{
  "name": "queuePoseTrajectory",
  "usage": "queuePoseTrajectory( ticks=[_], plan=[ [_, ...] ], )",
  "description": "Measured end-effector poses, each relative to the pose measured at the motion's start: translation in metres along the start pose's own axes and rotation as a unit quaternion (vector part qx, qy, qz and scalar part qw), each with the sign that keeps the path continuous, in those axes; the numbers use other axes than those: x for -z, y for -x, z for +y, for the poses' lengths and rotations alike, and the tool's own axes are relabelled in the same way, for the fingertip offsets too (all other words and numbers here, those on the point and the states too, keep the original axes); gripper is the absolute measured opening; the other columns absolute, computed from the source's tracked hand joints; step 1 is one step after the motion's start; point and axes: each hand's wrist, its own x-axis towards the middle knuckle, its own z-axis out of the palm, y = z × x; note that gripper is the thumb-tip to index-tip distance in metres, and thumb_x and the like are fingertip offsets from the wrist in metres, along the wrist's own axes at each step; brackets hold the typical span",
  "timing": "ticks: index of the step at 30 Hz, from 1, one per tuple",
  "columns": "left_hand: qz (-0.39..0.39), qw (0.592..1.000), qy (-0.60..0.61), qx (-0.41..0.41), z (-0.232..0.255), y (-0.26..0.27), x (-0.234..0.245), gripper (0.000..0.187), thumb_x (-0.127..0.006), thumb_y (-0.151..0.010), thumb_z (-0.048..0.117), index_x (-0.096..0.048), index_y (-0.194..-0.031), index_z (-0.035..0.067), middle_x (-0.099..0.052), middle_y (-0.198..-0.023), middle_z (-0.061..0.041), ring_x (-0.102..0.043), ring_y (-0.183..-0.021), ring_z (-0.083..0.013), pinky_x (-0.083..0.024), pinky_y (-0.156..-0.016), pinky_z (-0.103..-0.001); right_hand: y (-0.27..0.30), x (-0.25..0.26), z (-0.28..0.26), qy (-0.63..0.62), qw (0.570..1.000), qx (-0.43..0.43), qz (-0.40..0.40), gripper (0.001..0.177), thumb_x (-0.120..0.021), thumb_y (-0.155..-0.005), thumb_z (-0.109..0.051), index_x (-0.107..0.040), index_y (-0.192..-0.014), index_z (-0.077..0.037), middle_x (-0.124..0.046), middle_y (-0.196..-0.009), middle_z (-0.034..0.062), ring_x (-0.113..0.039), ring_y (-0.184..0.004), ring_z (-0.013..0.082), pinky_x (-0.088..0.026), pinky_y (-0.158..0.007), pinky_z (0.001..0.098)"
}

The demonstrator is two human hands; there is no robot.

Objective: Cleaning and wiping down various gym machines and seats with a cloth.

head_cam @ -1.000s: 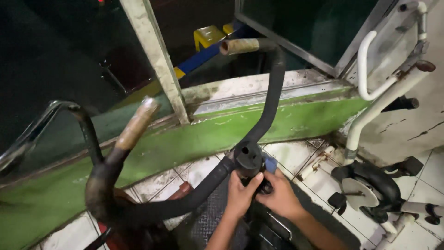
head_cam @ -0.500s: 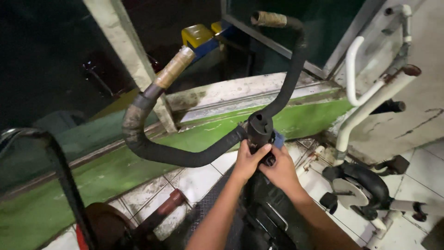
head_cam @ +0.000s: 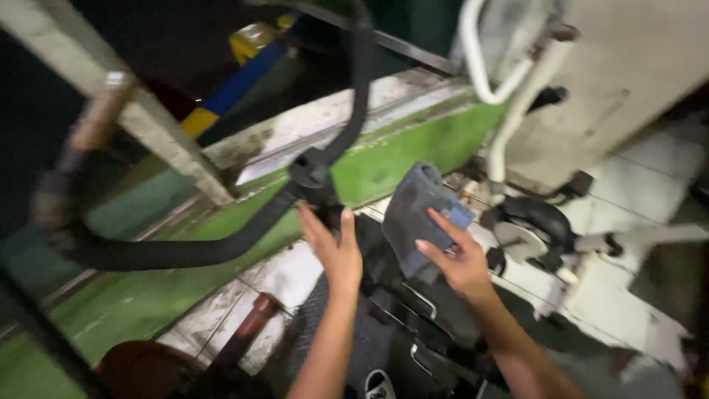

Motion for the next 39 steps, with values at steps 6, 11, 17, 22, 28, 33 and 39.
queuePoseTrajectory(
  ticks=[6,11,17,22,28,33,39],
  plan=[
    [-0.153,0.976,0.065,-0.138,0.09,0.129,-0.041,0.075,-0.069,-0.1,0.036,-0.037,-0.159,0.003,-0.039,-0.166,-0.025,-0.029,-0.159,-0.0385,-0.021,-0.13,-0.049,0.063,0.122,-0.05,0.093,0.955,-0.258,0.109,0.052,-0.082,-0.083,-0.017,-0.072,-0.133,-0.013,-0.073,-0.12,-0.0019,-0.056,-0.095,0.0116,-0.043,-0.081,0.0251],
    [-0.417,0.862,0.279,0.072,0.113,0.22,-0.108,0.078,-0.072,-0.096,0.032,-0.035,-0.16,0.005,-0.049,-0.148,-0.019,-0.045,-0.135,-0.0278,-0.035,-0.112,-0.041,0.129,0.225,-0.109,0.103,0.955,-0.254,0.11,0.04,-0.077,-0.085,-0.016,-0.076,-0.125,-0.007,-0.075,-0.117,0.0023,-0.062,-0.114,0.0127,-0.045,-0.1,0.026],
    [-0.529,0.805,0.217,0.159,0.137,0.316,-0.127,0.08,-0.081,-0.086,0.021,-0.038,-0.153,0.01,-0.064,-0.115,-0.014,-0.062,-0.098,-0.0224,-0.052,-0.085,-0.037,0.223,0.334,-0.027,0.046,0.908,-0.415,0.041,0.07,-0.076,-0.082,-0.019,-0.053,-0.148,-0.015,-0.072,-0.12,0.0075,-0.065,-0.105,0.018,-0.054,-0.092,0.0367],
    [-0.473,0.868,0.099,0.11,0.115,0.382,-0.163,0.08,-0.08,-0.082,0.015,-0.037,-0.149,0.01,-0.064,-0.117,-0.013,-0.067,-0.103,-0.0224,-0.054,-0.089,-0.035,0.237,0.373,0.009,0.149,0.947,-0.282,-0.049,0.077,-0.081,-0.081,-0.02,-0.044,-0.148,-0.015,-0.064,-0.135,0.0067,-0.061,-0.118,0.0135,-0.051,-0.098,0.033],
    [-0.294,0.94,0.075,0.156,0.146,0.413,-0.132,0.068,-0.074,-0.082,0.01,-0.044,-0.143,0.008,-0.063,-0.123,-0.018,-0.064,-0.113,-0.0319,-0.051,-0.097,-0.04,0.236,0.392,0.002,-0.016,0.943,-0.315,-0.108,0.078,-0.083,-0.077,-0.025,-0.048,-0.147,-0.018,-0.062,-0.129,0.0198,-0.061,-0.12,0.0319,-0.054,-0.097,0.0441],
    [-0.162,0.96,-0.23,0.015,0.2,0.464,-0.082,0.054,-0.075,-0.084,0.028,-0.057,-0.131,0.011,-0.061,-0.133,-0.015,-0.055,-0.122,-0.0413,-0.045,-0.102,-0.05,0.23,0.352,-0.016,0.408,0.902,-0.033,-0.136,0.082,-0.079,-0.075,-0.059,-0.051,-0.142,-0.021,-0.054,-0.137,0.0246,-0.053,-0.124,0.046,-0.045,-0.097,0.058],
    [-0.166,0.958,-0.206,0.113,0.202,0.519,-0.065,0.066,-0.064,-0.092,0.038,-0.048,-0.148,0.008,-0.043,-0.158,-0.023,-0.044,-0.132,-0.0444,-0.039,-0.104,-0.049,0.224,0.341,-0.009,0.484,0.848,-0.113,-0.185,0.093,-0.066,-0.072,-0.079,-0.048,-0.147,-0.028,-0.057,-0.131,0.0212,-0.055,-0.122,0.0403,-0.046,-0.093,0.0599]
  ],
)
